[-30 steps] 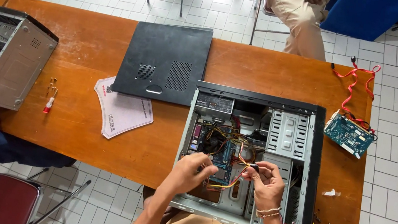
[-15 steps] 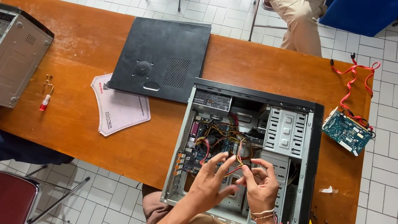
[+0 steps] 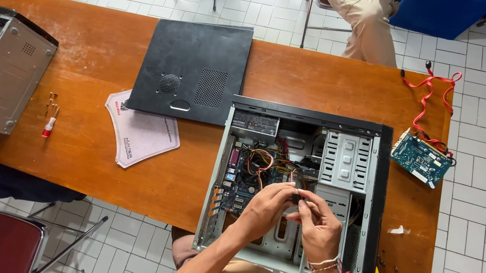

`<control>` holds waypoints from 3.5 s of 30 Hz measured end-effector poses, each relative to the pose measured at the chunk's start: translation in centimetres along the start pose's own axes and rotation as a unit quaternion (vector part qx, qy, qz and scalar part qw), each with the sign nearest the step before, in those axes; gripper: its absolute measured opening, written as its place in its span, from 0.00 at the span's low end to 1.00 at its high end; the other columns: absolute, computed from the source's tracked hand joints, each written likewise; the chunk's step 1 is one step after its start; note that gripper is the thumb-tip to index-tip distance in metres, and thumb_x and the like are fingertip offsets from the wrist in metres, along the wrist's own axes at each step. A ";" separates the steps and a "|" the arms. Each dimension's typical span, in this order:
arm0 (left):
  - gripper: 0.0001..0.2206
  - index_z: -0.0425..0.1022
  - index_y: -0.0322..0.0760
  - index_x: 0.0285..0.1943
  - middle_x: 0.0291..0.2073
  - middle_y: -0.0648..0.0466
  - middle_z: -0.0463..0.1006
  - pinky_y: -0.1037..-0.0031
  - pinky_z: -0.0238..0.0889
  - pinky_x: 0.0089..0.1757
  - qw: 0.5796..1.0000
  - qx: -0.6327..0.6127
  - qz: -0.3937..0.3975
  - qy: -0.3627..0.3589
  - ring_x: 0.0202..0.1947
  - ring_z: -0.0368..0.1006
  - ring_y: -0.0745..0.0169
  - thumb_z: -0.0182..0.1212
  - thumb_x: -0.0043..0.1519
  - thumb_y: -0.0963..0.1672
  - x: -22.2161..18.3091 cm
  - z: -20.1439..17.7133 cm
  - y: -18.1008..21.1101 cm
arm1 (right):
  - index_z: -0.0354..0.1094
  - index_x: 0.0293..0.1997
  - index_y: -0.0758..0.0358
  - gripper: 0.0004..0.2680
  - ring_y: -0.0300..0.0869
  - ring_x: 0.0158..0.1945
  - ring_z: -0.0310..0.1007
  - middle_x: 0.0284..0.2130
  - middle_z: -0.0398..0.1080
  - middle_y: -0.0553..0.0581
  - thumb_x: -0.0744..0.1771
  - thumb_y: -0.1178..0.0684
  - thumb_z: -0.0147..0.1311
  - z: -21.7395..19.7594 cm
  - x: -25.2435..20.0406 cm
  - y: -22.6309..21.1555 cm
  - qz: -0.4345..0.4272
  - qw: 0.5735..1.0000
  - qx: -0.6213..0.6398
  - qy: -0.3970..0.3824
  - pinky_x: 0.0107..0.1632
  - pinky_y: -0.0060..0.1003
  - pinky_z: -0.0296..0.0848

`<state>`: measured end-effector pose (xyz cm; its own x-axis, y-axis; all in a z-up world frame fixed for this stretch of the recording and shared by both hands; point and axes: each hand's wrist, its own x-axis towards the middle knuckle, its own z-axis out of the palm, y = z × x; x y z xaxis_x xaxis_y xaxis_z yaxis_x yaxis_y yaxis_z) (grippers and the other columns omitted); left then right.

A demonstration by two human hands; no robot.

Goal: Routing and connecting internal data and power cables inside a computer case

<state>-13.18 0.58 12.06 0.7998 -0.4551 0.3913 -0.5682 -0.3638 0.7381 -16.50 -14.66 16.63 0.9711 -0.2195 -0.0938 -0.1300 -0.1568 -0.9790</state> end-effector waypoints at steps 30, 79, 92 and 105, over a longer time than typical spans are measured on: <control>0.08 0.75 0.25 0.54 0.34 0.41 0.78 0.58 0.72 0.42 0.972 -0.195 -0.041 0.124 0.36 0.77 0.37 0.56 0.69 0.37 5.1 1.2 -1.4 | 0.70 0.54 0.68 0.10 0.46 0.43 0.80 0.43 0.78 0.68 0.71 0.56 0.46 -0.5 10.0 5.0 0.062 0.980 0.163 -0.092 0.47 0.39 0.78; 0.24 0.73 0.39 0.61 0.29 0.61 0.65 0.80 0.60 0.33 0.816 -0.412 -0.351 0.202 0.29 0.62 0.71 0.38 0.71 0.55 2.3 0.6 -1.6 | 0.63 0.60 0.61 0.14 0.53 0.21 0.73 0.23 0.73 0.58 0.69 0.49 0.51 4.1 17.6 9.9 -0.165 0.948 -0.261 -0.075 0.27 0.44 0.66; 0.23 0.73 0.39 0.59 0.47 0.53 0.74 0.71 0.64 0.49 0.898 -0.307 -0.288 0.127 0.48 0.71 0.61 0.39 0.73 0.56 1.4 2.0 -1.0 | 0.77 0.47 0.58 0.10 0.48 0.43 0.80 0.39 0.77 0.55 0.68 0.50 0.48 10.3 25.4 10.8 0.062 0.578 -0.705 -0.406 0.41 0.39 0.77; 0.34 0.54 0.45 0.80 0.45 0.55 0.56 0.72 0.49 0.55 0.877 -0.314 -0.358 0.059 0.46 0.57 0.64 0.36 0.68 0.60 3.5 -1.9 -1.4 | 0.59 0.70 0.52 0.29 0.51 0.70 0.63 0.69 0.58 0.55 0.60 0.57 0.63 12.1 34.5 29.1 0.075 0.600 -0.682 -0.411 0.69 0.44 0.63</control>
<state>-9.19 0.99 13.44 0.9438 -0.1908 -0.2697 0.2773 0.0136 0.9607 15.68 -15.18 -17.26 0.6258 0.1321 -0.7687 0.2736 -0.9601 0.0578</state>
